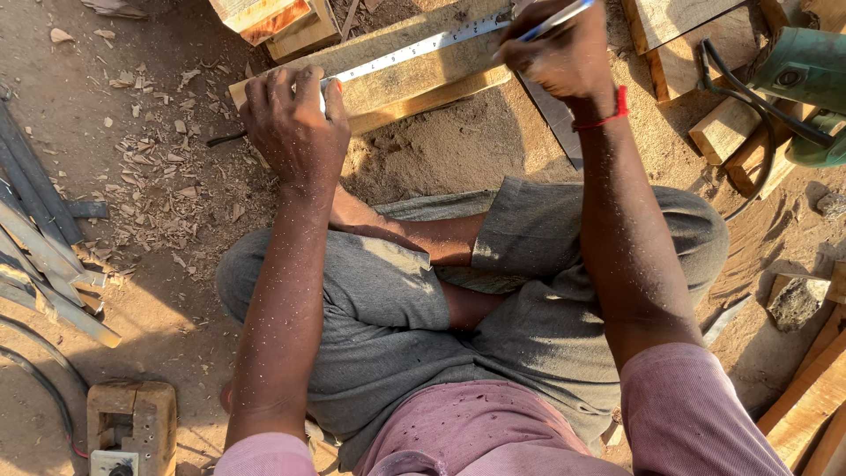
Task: The person sits on the ground among wooden blocks and offcuts, using an L-shaped try square and a pencil to mark straight lines on wooden pieces. They reposition the square and blocks repeatedly, and at one point use a tape measure to take a measurement on a block before marking.
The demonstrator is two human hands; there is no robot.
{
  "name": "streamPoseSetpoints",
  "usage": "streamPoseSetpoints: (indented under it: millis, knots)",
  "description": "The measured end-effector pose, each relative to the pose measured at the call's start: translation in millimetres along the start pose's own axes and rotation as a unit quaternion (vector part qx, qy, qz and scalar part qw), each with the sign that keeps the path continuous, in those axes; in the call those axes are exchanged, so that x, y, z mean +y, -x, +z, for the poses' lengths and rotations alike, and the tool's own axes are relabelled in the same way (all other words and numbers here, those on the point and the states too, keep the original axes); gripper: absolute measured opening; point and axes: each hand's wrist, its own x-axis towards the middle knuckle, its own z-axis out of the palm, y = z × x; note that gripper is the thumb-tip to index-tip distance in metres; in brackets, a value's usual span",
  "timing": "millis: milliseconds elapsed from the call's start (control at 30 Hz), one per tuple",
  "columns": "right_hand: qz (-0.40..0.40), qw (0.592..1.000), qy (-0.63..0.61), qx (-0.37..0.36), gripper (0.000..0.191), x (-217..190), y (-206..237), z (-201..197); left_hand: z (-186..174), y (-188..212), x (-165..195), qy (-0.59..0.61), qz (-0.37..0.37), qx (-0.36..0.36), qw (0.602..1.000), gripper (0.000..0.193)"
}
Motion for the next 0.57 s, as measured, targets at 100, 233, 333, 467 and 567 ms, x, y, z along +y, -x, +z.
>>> streamPoseSetpoints:
  millis: [100,233,333,467,567]
  knots:
    - [0.062,0.992,-0.094,0.051,0.011,-10,15,-25,-14,1,7,0.145,-0.087,-0.028,0.985,0.019]
    - [0.172,0.952,0.237,-0.088,0.012,9,46,-50,-29,32,46,0.273,-0.162,-0.130,0.940,0.025]
    - [0.252,0.897,0.301,-0.202,0.025,38,51,-27,-28,56,103,0.324,-0.083,-0.046,0.941,0.039]
    - [0.140,0.791,0.459,-0.378,0.020,47,66,35,-5,67,150,0.256,-0.094,-0.148,0.951,0.059]
    - [0.269,0.796,0.359,-0.406,0.022,23,102,31,1,76,165,0.209,-0.040,-0.150,0.966,0.081]
